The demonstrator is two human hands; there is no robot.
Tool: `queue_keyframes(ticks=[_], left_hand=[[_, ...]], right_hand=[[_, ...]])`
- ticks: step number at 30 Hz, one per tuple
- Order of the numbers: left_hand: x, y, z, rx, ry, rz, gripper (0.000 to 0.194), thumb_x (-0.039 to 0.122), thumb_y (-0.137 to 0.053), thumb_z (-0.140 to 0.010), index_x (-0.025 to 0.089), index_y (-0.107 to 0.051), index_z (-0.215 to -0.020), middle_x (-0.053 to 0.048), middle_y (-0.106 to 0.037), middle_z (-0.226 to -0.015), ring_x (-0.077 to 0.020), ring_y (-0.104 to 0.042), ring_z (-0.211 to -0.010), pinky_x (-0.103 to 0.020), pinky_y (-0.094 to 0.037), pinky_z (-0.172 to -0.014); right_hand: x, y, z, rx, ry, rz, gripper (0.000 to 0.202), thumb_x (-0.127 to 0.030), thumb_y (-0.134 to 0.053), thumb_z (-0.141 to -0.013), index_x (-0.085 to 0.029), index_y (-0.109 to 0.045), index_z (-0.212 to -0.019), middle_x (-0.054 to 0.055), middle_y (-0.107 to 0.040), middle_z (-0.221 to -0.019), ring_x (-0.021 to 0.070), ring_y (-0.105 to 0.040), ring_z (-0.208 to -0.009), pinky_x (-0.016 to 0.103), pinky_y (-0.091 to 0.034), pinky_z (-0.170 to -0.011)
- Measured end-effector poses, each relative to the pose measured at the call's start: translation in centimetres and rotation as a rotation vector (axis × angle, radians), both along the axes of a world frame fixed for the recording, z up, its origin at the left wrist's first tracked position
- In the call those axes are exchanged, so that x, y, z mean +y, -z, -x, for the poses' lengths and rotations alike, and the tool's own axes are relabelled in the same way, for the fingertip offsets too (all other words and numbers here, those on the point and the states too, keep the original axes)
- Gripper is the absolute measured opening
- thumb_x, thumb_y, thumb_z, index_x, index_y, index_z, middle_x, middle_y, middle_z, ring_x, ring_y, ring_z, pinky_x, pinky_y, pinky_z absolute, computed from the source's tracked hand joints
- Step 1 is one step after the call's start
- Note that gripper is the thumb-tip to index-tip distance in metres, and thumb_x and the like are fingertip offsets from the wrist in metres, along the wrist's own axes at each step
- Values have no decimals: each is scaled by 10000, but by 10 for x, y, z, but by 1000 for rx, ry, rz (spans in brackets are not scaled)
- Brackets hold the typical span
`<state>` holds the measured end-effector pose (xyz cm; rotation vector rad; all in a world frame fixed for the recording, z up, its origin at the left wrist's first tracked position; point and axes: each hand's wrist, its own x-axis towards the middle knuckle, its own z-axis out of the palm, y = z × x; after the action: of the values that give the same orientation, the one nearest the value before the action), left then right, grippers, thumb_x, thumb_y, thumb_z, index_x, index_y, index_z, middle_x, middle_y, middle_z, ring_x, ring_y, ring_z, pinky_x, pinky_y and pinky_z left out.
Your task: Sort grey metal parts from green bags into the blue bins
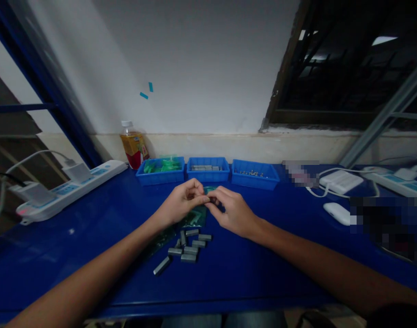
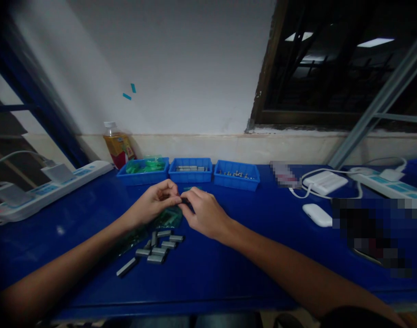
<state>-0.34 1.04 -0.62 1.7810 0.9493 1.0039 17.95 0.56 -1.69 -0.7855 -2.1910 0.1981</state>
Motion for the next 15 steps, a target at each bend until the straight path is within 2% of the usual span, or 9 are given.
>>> queue_keyframes(ticks=[5, 10, 12, 15], left_hand=[[-3, 1, 2, 219, -14, -231, 219, 303, -542, -862, 161, -565, -1026, -26, -653, -828, -135, -606, -748, -248, -466, -687], [-9, -5, -1, 392, -110, -498, 147, 255, -535, -863, 153, -615, -931, -23, -656, -811, -126, -598, -715, -228, -458, -689], [-10, -5, -1, 408, -149, -531, 161, 254, -511, -875, 149, -618, -933, -25, -658, -815, -129, -602, -723, -228, -453, -692], [-10, -6, -2, 403, -197, -498, 194, 284, -484, -892, 145, -620, -887, -18, -658, -782, -133, -603, -704, -224, -442, -667]], right_hand=[[4, 1, 0, 78, 60, 105, 152, -238, -508, -881, -194, -604, -772, 9, -588, -695, 126, -540, -615, 248, -397, -583], [5, 2, 2, 138, 74, 185, 222, -255, -485, -897, -185, -602, -723, -7, -577, -641, 112, -515, -576, 242, -371, -561], [5, 3, 3, 158, 71, 208, 202, -292, -500, -895, -182, -601, -760, -11, -572, -642, 108, -512, -573, 237, -377, -560], [4, 6, 3, 183, 68, 179, 153, -303, -565, -855, -176, -578, -939, -4, -577, -727, 108, -526, -604, 230, -405, -573]])
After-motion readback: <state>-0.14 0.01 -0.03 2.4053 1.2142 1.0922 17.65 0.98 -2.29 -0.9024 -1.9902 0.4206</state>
